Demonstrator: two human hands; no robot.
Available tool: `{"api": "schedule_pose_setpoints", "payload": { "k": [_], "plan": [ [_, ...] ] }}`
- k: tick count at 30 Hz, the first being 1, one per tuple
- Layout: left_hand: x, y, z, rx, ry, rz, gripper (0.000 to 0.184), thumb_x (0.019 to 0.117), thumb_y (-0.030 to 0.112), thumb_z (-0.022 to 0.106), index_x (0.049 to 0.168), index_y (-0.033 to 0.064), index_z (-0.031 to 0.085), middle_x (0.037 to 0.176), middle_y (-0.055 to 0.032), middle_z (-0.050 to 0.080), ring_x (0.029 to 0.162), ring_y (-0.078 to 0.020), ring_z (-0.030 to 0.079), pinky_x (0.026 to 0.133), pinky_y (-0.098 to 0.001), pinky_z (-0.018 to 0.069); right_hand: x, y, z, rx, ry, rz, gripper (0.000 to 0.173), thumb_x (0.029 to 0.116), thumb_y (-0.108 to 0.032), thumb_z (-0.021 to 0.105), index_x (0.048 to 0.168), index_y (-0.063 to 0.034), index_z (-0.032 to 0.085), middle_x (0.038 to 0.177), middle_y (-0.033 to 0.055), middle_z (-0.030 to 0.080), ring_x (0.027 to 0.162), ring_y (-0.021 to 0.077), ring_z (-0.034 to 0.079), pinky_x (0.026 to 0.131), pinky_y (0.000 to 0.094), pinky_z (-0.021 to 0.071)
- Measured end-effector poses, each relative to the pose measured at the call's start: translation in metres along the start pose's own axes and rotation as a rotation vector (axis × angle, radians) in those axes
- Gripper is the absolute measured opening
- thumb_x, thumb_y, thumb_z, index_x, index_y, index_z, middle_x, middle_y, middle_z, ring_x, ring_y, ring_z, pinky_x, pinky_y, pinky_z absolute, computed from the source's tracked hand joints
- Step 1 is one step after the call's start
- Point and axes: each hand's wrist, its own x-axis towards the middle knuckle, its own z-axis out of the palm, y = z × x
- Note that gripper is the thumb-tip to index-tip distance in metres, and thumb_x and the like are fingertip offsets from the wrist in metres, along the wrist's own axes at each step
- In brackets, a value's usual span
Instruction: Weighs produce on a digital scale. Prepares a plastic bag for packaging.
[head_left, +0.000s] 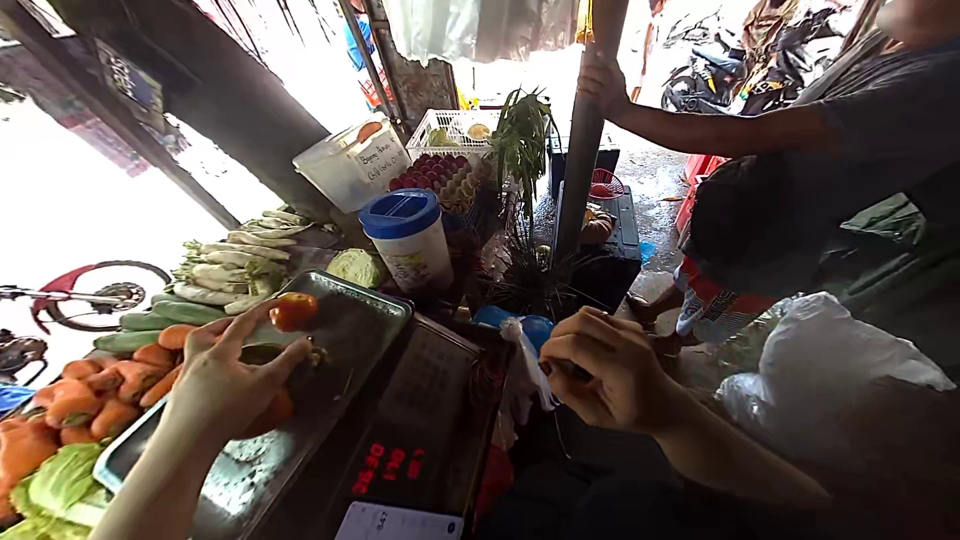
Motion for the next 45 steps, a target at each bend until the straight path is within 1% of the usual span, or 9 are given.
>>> {"api": "schedule_pose_setpoints", "payload": {
  "k": [6,11,17,22,32,35,38,42,45],
  "plan": [
    [-0.017,0.002,0.003,0.124,0.004,0.070,0.073,0.0861,0.076,0.054,0.134,0.0224,0.067,0.138,-0.0253,0.055,0.126,-0.0535,0.051,0.097,-0.0766,0.0393,0.003,-0.004,0.001,0.003,-0.080,-0.004,0.022,0.1020,-0.022,0.058,0.096,-0.0067,0.072,0.091,0.0067,0.071,0.088,0.0138,0.068,0.073,0.0242,0.0545],
    [-0.043,-0.019,0.002,0.172,-0.014,0.180,0.090,0.0630,0.083,0.070,0.133,0.0262,0.064,0.140,-0.0193,0.055,0.125,-0.0487,0.053,0.092,-0.0745,0.0436,0.003,-0.001,0.001,-0.021,-0.141,0.003,0.022,0.1021,-0.022,0.058,0.096,-0.0061,0.073,0.091,0.0068,0.072,0.089,0.0148,0.069,0.075,0.0254,0.0556],
    [-0.083,-0.001,-0.002,0.111,0.006,0.132,0.055,0.0823,0.036,0.072,0.130,0.0106,0.065,0.127,-0.0262,0.060,0.116,-0.0489,0.059,0.093,-0.0700,0.0455,0.008,-0.004,0.008,-0.002,-0.245,0.011,0.021,0.1017,-0.021,0.059,0.097,-0.0070,0.073,0.092,0.0062,0.071,0.089,0.0156,0.068,0.074,0.0269,0.0558],
    [-0.090,0.001,0.010,0.111,0.190,0.163,0.053,0.0945,0.041,0.062,0.132,0.0051,0.057,0.125,-0.0286,0.059,0.113,-0.0504,0.059,0.088,-0.0690,0.0481,0.010,-0.009,0.020,0.055,-0.300,-0.009,0.020,0.1009,-0.022,0.060,0.096,-0.0076,0.073,0.091,0.0058,0.070,0.085,0.0158,0.068,0.071,0.0280,0.0553],
    [-0.049,-0.007,0.030,-0.081,0.527,0.232,0.063,0.1045,0.040,0.058,0.145,-0.0048,0.041,0.134,-0.0308,0.055,0.123,-0.0368,0.060,0.106,-0.0505,0.0488,0.000,0.000,0.020,0.098,-0.311,0.008,0.019,0.1006,-0.021,0.060,0.095,-0.0082,0.073,0.088,0.0050,0.069,0.084,0.0160,0.067,0.072,0.0282,0.0553],
    [-0.048,0.023,0.019,-0.282,0.606,0.163,0.068,0.1028,0.036,0.063,0.145,-0.0091,0.035,0.131,-0.0269,0.058,0.113,-0.0247,0.066,0.095,-0.0416,0.0571,-0.005,0.005,0.018,0.066,-0.307,0.033,0.021,0.1013,-0.024,0.060,0.095,-0.0092,0.073,0.089,0.0047,0.070,0.086,0.0164,0.069,0.073,0.0299,0.0568],
    [-0.064,0.063,-0.009,-0.561,0.650,0.070,0.073,0.0953,0.024,0.072,0.148,-0.0019,0.029,0.128,-0.0069,0.057,0.107,-0.0087,0.066,0.088,-0.0323,0.0613,-0.008,0.009,0.018,0.040,-0.295,0.063,0.022,0.1004,-0.026,0.059,0.095,-0.0102,0.074,0.091,0.0048,0.073,0.088,0.0169,0.071,0.073,0.0323,0.0585],
    [-0.104,0.077,-0.034,-0.861,0.785,-0.004,0.026,0.0964,0.017,0.072,0.118,0.0165,0.058,0.105,0.0070,0.068,0.098,-0.0137,0.071,0.087,-0.0418,0.0639,-0.009,0.020,0.024,0.027,-0.304,0.069,0.027,0.1023,-0.029,0.055,0.096,-0.0103,0.074,0.091,0.0056,0.073,0.083,0.0175,0.070,0.071,0.0334,0.0577],
    [-0.157,0.070,-0.044,-0.584,0.791,0.015,0.025,0.0980,0.019,0.069,0.120,0.0133,0.059,0.108,0.0077,0.066,0.098,-0.0087,0.067,0.089,-0.0339,0.0597,-0.013,0.027,0.037,0.004,-0.373,0.098,0.032,0.1026,-0.033,0.052,0.096,-0.0106,0.074,0.093,0.0062,0.074,0.086,0.0203,0.071,0.074,0.0365,0.0578]
  ]
}}
